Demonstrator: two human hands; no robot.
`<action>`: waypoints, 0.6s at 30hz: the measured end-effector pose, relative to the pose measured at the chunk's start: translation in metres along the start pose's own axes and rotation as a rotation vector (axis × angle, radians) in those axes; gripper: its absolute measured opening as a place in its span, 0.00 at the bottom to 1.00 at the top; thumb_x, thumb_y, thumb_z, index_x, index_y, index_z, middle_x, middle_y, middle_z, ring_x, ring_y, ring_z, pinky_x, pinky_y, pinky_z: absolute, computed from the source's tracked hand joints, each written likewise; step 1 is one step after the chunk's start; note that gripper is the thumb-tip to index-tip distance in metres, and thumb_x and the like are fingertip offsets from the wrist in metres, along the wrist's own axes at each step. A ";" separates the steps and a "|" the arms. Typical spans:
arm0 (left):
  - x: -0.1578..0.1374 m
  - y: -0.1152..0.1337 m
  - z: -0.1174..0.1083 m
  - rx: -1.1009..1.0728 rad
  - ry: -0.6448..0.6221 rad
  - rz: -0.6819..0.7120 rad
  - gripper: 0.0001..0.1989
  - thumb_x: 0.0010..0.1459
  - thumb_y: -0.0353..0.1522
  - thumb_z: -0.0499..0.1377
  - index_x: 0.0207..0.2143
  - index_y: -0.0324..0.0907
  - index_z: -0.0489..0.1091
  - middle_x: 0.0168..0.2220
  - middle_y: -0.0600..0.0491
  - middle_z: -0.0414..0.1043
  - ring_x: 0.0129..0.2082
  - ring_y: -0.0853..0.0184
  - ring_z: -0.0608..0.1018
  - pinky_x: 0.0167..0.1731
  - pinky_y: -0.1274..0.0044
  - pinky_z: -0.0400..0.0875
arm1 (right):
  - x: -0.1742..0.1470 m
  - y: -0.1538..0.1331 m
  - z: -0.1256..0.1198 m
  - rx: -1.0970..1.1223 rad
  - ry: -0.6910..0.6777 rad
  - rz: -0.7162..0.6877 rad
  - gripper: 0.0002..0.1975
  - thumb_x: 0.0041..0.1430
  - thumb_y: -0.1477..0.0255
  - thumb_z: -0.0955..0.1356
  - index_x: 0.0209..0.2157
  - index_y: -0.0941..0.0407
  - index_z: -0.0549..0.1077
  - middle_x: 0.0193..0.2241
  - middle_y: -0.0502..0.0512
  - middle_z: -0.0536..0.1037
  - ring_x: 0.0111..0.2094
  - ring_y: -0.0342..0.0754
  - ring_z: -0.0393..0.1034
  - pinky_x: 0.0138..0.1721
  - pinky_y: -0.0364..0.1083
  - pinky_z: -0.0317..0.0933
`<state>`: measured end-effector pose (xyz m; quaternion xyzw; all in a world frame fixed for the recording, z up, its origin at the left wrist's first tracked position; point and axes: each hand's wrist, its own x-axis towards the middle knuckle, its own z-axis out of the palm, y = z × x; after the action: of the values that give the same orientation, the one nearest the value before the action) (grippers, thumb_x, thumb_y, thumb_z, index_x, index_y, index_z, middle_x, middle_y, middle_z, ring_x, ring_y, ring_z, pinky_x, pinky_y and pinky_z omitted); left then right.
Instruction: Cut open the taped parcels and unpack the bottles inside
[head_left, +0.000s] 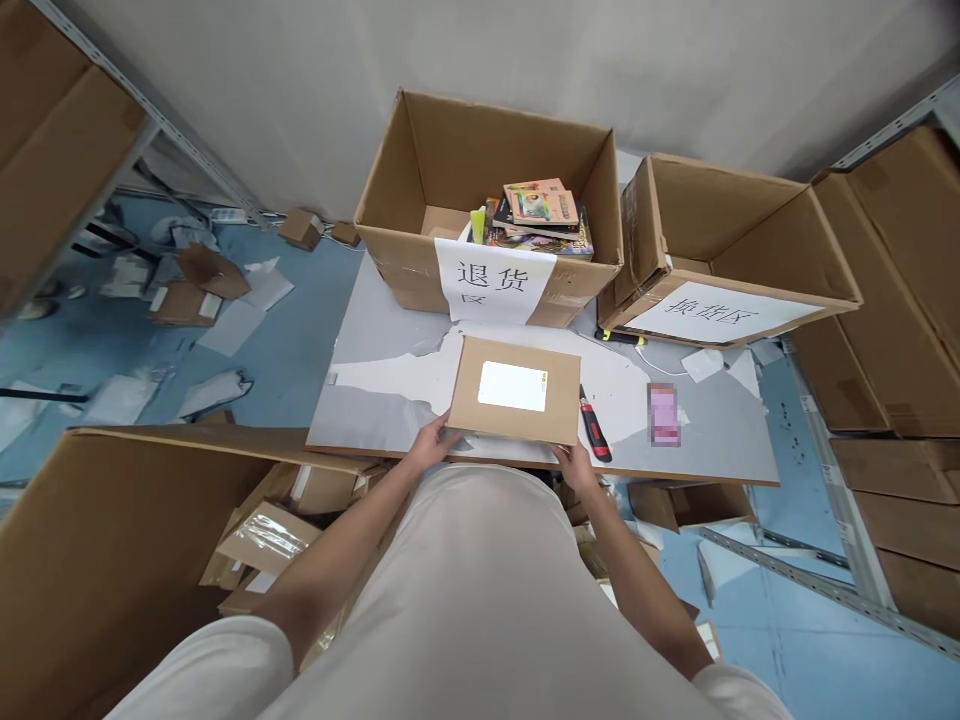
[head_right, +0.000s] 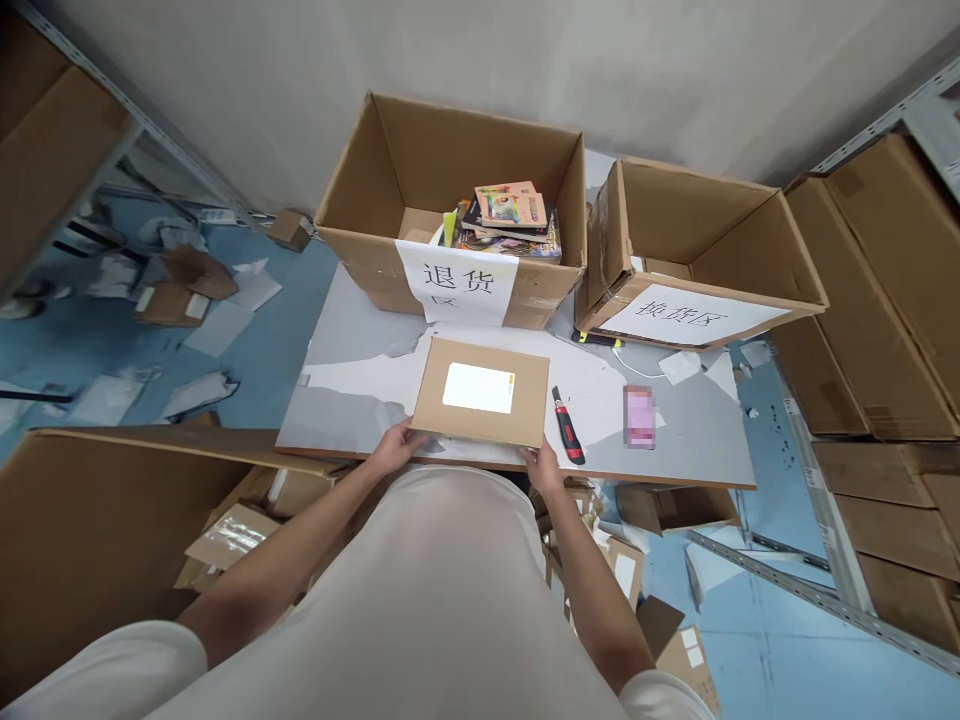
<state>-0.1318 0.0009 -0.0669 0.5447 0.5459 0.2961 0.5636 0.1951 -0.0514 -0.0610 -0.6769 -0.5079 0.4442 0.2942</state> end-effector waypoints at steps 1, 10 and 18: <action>-0.001 0.002 0.003 -0.034 0.011 -0.003 0.27 0.47 0.42 0.59 0.48 0.36 0.70 0.48 0.45 0.74 0.50 0.59 0.73 0.53 0.67 0.65 | 0.000 -0.002 0.002 0.020 0.012 -0.001 0.21 0.54 0.66 0.64 0.50 0.57 0.68 0.45 0.61 0.76 0.46 0.53 0.71 0.48 0.54 0.65; -0.003 0.084 -0.024 0.478 0.228 0.030 0.23 0.56 0.48 0.53 0.32 0.38 0.76 0.26 0.51 0.74 0.27 0.66 0.73 0.29 0.77 0.63 | 0.007 -0.062 -0.037 -0.250 0.156 -0.103 0.22 0.61 0.54 0.57 0.39 0.56 0.71 0.35 0.59 0.74 0.37 0.51 0.67 0.40 0.49 0.62; 0.046 0.117 -0.020 0.576 0.311 -0.012 0.26 0.57 0.49 0.50 0.21 0.39 0.73 0.19 0.52 0.68 0.23 0.69 0.67 0.27 0.77 0.57 | 0.063 -0.086 -0.047 -0.227 0.120 -0.013 0.31 0.59 0.47 0.54 0.36 0.57 0.74 0.37 0.60 0.77 0.40 0.55 0.69 0.45 0.52 0.60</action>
<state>-0.1101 0.0763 0.0328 0.6268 0.6900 0.2055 0.2980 0.2069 0.0376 0.0131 -0.7279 -0.5408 0.3407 0.2484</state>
